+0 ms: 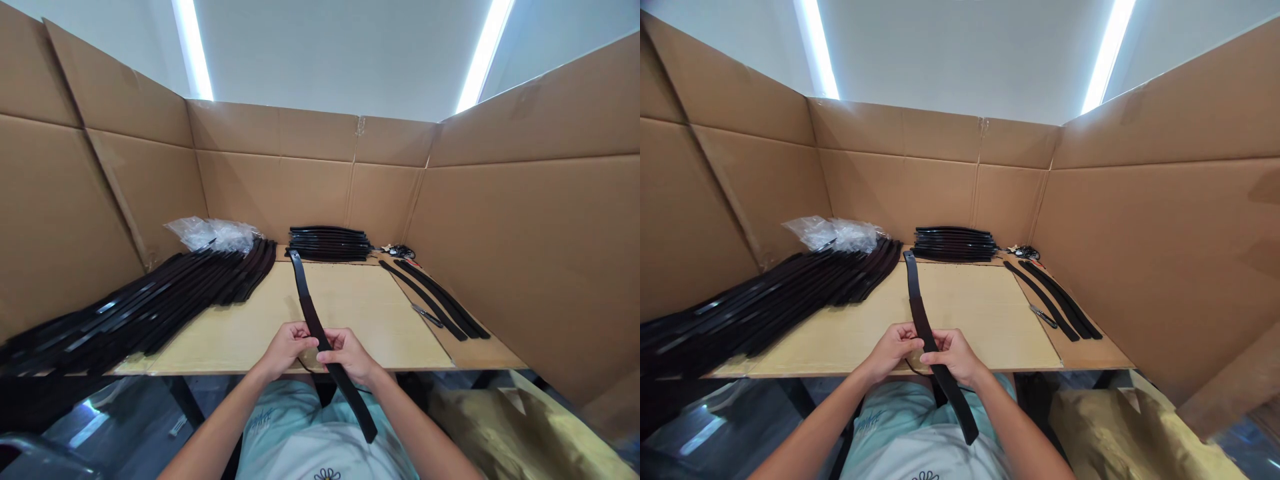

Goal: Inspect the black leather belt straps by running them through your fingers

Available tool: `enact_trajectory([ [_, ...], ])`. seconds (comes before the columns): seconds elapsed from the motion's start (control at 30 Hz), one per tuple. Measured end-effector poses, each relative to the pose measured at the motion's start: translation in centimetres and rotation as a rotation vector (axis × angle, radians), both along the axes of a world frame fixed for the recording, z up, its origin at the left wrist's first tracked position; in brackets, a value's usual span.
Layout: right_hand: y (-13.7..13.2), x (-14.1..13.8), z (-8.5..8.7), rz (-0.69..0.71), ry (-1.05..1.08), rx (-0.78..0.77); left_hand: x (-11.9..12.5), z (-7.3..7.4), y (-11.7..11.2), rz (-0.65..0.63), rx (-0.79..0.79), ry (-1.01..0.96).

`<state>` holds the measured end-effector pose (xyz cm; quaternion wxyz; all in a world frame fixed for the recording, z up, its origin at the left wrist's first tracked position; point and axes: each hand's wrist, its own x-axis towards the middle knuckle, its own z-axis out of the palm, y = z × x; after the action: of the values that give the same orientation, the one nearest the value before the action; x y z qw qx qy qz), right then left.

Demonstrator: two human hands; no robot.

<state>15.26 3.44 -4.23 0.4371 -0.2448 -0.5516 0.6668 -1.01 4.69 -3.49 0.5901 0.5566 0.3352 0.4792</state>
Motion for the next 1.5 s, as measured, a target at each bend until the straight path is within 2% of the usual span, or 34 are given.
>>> enact_trajectory([
  [0.1, -0.17, -0.04, 0.24, 0.017, 0.013, 0.018, -0.05, -0.07, -0.04, -0.001, -0.002, -0.024],
  [0.27, -0.22, -0.07, 0.11, 0.031, 0.044, -0.067, -0.07, -0.16, -0.20, -0.121, -0.047, -0.077],
  [0.47, -0.23, 0.02, 0.05, -0.020, 0.155, -0.201, 0.07, 0.23, -0.20, 0.005, -0.064, -0.079],
  [0.73, -0.29, 0.20, 0.12, -0.041, 0.120, -0.131, 0.27, 0.51, -0.34, 0.165, 0.067, 0.016],
  [0.9, 0.11, 0.11, -0.27, -0.051, 0.111, -0.085, 0.19, 0.03, -0.15, 0.150, 0.095, 0.044],
  [1.13, 0.02, -0.11, -0.47, -0.075, 0.045, -0.066, 0.05, 0.04, -0.14, 0.063, 0.074, -0.002],
  [1.37, -0.18, -0.30, -0.38, -0.079, -0.022, -0.108, 0.16, 0.07, -0.21, 0.102, 0.040, -0.012],
  [1.5, -0.29, -0.25, 0.09, -0.080, 0.050, -0.074, 0.19, -0.05, -0.20, 0.139, 0.061, 0.003],
])
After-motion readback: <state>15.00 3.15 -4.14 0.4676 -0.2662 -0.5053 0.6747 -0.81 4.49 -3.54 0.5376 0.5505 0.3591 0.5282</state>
